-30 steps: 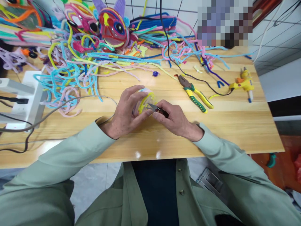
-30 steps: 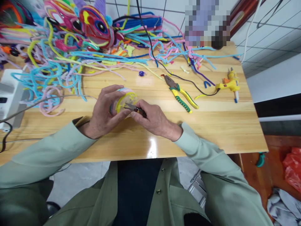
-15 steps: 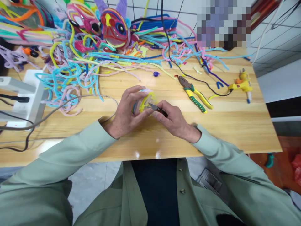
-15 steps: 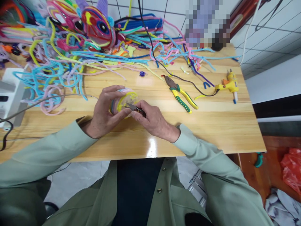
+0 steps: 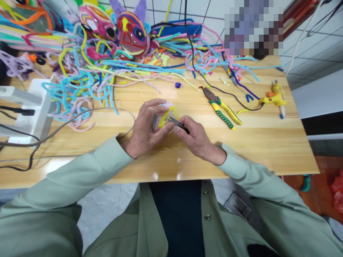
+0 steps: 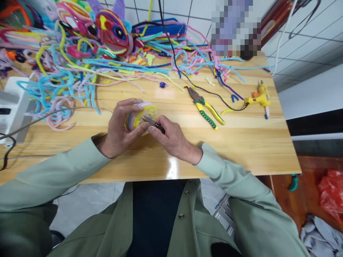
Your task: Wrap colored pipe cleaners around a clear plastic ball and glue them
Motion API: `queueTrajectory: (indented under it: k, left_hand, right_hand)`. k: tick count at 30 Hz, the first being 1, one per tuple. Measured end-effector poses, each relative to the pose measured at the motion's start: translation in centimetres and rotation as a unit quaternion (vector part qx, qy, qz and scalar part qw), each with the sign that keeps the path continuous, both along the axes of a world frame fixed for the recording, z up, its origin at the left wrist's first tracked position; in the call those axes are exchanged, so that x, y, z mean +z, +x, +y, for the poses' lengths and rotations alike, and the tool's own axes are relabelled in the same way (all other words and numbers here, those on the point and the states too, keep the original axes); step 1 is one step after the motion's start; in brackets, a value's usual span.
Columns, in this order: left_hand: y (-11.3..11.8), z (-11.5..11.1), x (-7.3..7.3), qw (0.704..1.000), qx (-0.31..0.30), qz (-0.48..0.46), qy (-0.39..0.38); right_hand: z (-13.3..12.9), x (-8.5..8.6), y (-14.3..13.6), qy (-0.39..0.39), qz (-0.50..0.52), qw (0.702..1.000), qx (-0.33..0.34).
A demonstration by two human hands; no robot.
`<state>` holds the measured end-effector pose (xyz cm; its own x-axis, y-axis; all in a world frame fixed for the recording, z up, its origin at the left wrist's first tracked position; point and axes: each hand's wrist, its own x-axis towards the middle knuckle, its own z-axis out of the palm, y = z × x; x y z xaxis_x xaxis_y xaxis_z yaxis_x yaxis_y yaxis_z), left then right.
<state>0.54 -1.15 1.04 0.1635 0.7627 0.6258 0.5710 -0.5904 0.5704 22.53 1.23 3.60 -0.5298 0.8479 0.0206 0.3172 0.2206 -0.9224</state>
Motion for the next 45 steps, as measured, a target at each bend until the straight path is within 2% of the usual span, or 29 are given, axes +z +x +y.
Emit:
queueTrajectory:
  k: [15, 29, 37, 45]
  left_hand:
    - [-0.3, 0.3, -0.5, 1.0, 0.002, 0.004, -0.015]
    - [-0.3, 0.3, -0.6, 0.999, 0.011, 0.026, -0.016]
    - [-0.9, 0.4, 0.2, 1.0, 0.002, -0.009, 0.014]
    - [-0.8, 0.4, 0.8, 0.999, -0.039, 0.006, 0.004]
  right_hand:
    - [1.0, 0.2, 0.9, 0.041, -0.025, 0.998, 0.032]
    - [1.2, 0.2, 1.0, 0.042, 0.011, 0.999, -0.014]
    - [1.0, -0.3, 1.1, 0.138, -0.031, 0.99, 0.001]
    - [0.9, -1.3, 0.9, 0.289, -0.089, 0.953, 0.014]
